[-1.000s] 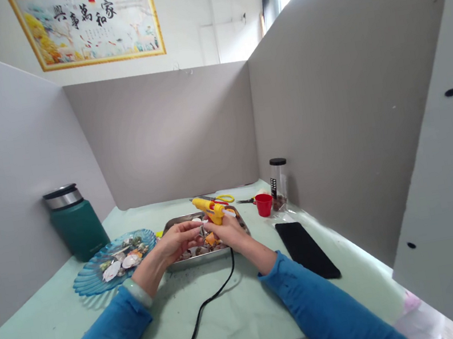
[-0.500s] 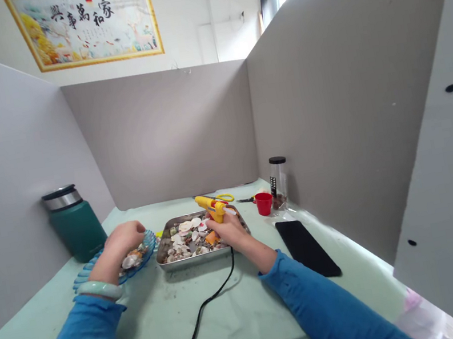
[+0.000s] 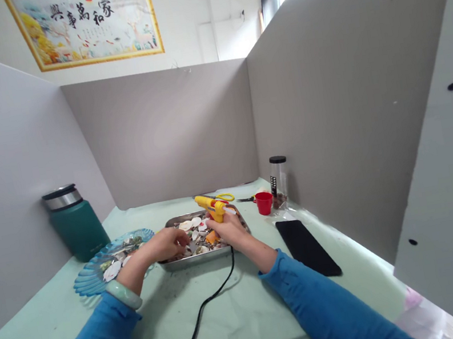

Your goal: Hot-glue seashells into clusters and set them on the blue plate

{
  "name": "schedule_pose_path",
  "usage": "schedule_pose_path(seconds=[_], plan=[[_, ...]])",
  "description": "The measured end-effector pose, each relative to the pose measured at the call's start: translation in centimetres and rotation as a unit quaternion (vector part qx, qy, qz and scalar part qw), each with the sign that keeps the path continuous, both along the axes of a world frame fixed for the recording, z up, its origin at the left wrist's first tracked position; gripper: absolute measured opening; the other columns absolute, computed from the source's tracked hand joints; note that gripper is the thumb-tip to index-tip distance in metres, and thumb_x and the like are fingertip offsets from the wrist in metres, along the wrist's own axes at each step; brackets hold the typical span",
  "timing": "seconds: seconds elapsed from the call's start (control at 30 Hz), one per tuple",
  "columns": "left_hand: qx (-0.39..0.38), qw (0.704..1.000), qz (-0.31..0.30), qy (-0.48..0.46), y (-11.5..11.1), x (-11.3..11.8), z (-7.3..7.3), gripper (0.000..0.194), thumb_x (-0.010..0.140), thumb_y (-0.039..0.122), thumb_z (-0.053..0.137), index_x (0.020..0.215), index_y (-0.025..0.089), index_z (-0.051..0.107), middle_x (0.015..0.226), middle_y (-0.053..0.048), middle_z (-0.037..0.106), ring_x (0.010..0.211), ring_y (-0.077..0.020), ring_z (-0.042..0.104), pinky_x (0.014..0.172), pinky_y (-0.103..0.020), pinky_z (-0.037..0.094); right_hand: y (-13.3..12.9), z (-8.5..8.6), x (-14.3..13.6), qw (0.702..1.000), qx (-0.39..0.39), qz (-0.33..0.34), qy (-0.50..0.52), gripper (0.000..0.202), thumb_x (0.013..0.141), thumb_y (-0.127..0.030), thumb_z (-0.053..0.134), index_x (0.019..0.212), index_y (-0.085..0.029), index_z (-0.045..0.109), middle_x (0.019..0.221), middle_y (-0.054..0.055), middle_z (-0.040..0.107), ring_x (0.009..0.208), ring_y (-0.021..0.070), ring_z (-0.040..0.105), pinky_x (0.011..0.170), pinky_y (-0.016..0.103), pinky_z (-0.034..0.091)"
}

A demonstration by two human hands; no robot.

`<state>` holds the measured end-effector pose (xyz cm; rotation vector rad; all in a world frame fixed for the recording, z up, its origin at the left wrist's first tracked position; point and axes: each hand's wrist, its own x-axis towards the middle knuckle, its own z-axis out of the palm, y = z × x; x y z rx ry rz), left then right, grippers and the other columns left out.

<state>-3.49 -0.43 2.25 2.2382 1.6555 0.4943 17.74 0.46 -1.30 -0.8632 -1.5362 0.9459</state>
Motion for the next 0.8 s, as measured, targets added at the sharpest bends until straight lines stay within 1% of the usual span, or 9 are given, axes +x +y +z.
schedule_pose_path(seconds=[0.07,0.17,0.33,0.4,0.53,0.6,0.67,0.73,0.8], plan=[[-0.006,0.999,0.004,0.033,-0.1,0.5,-0.4,0.021,0.052,0.014,0.075,0.07,0.025,0.076,0.077,-0.003,0.074,0.073,-0.0211,0.064,0.065,-0.025,0.042,0.0,0.1,0.0,1.0,-0.018,-0.006,-0.001,0.022,0.073,-0.035,0.067,0.088,-0.019,0.062,0.06,-0.002,0.054,0.049,0.0127,0.048,0.05,0.028,0.042],[0.031,0.996,0.025,0.084,-0.1,1.3,-1.0,0.02,0.057,0.017,0.076,0.076,0.025,0.077,0.089,-0.008,0.075,0.086,-0.0263,0.066,0.071,-0.028,0.043,-0.2,0.3,-0.1,1.0,-0.027,-0.01,-0.002,0.021,0.072,-0.034,0.067,0.086,-0.019,0.062,0.059,-0.002,0.054,0.049,0.0125,0.047,0.05,0.027,0.041],[0.107,0.977,0.133,0.128,0.1,1.7,-1.6,0.022,0.071,0.01,0.063,0.085,0.02,0.078,0.101,-0.017,0.073,0.096,-0.0284,0.066,0.078,-0.03,0.044,-0.4,0.5,-0.1,1.0,-0.026,-0.013,0.002,0.019,0.072,-0.033,0.067,0.084,-0.019,0.061,0.058,-0.003,0.053,0.048,0.0121,0.047,0.05,0.027,0.041],[0.114,0.981,0.116,0.106,0.2,1.8,-1.6,0.024,0.073,0.011,0.061,0.087,0.02,0.078,0.1,-0.015,0.073,0.095,-0.0267,0.066,0.078,-0.029,0.044,-0.4,0.6,-0.1,1.0,-0.027,-0.015,-0.004,0.019,0.073,-0.034,0.068,0.084,-0.019,0.062,0.059,-0.002,0.053,0.049,0.0122,0.047,0.05,0.027,0.041],[0.06,0.997,-0.04,0.023,0.3,2.6,-2.0,0.02,0.069,0.023,0.071,0.087,0.024,0.078,0.084,-0.006,0.074,0.077,-0.0219,0.064,0.069,-0.026,0.043,-0.4,0.5,-0.2,0.999,-0.032,-0.019,-0.001,0.021,0.072,-0.034,0.068,0.086,-0.018,0.064,0.06,-0.001,0.055,0.054,0.0138,0.051,0.05,0.026,0.041],[0.04,0.997,-0.066,0.009,0.4,3.1,-2.2,0.019,0.066,0.024,0.073,0.084,0.024,0.079,0.081,-0.006,0.074,0.071,-0.021,0.063,0.066,-0.026,0.042,-0.4,0.5,-0.3,0.999,-0.039,-0.02,0.003,0.023,0.071,-0.034,0.068,0.087,-0.018,0.063,0.062,-0.001,0.055,0.056,0.0143,0.052,0.05,0.026,0.042],[0.029,0.998,-0.051,0.027,0.4,3.4,-2.4,0.015,0.066,0.022,0.073,0.08,0.024,0.079,0.079,-0.007,0.074,0.071,-0.0222,0.063,0.067,-0.028,0.042,-0.5,0.5,-0.3,0.999,-0.045,-0.017,0.007,0.023,0.071,-0.034,0.068,0.087,-0.018,0.063,0.062,-0.002,0.055,0.054,0.0133,0.051,0.05,0.026,0.042],[0.038,0.997,-0.007,0.065,0.5,3.2,-2.5,0.014,0.066,0.017,0.07,0.076,0.022,0.078,0.081,-0.01,0.073,0.077,-0.0257,0.065,0.071,-0.03,0.043,-0.6,0.7,-0.3,0.999,-0.043,-0.013,0.007,0.022,0.071,-0.033,0.068,0.086,-0.018,0.062,0.061,-0.002,0.055,0.05,0.0118,0.048,0.05,0.026,0.041],[0.069,0.993,0.042,0.091,0.6,2.7,-2.6,0.02,0.066,0.01,0.066,0.079,0.02,0.078,0.086,-0.014,0.073,0.087,-0.0298,0.065,0.078,-0.034,0.044,-0.7,0.8,-0.3,0.999,-0.038,-0.013,0.003,0.021,0.071,-0.033,0.067,0.085,-0.018,0.061,0.06,-0.002,0.054,0.048,0.011,0.046,0.049,0.026,0.041]])
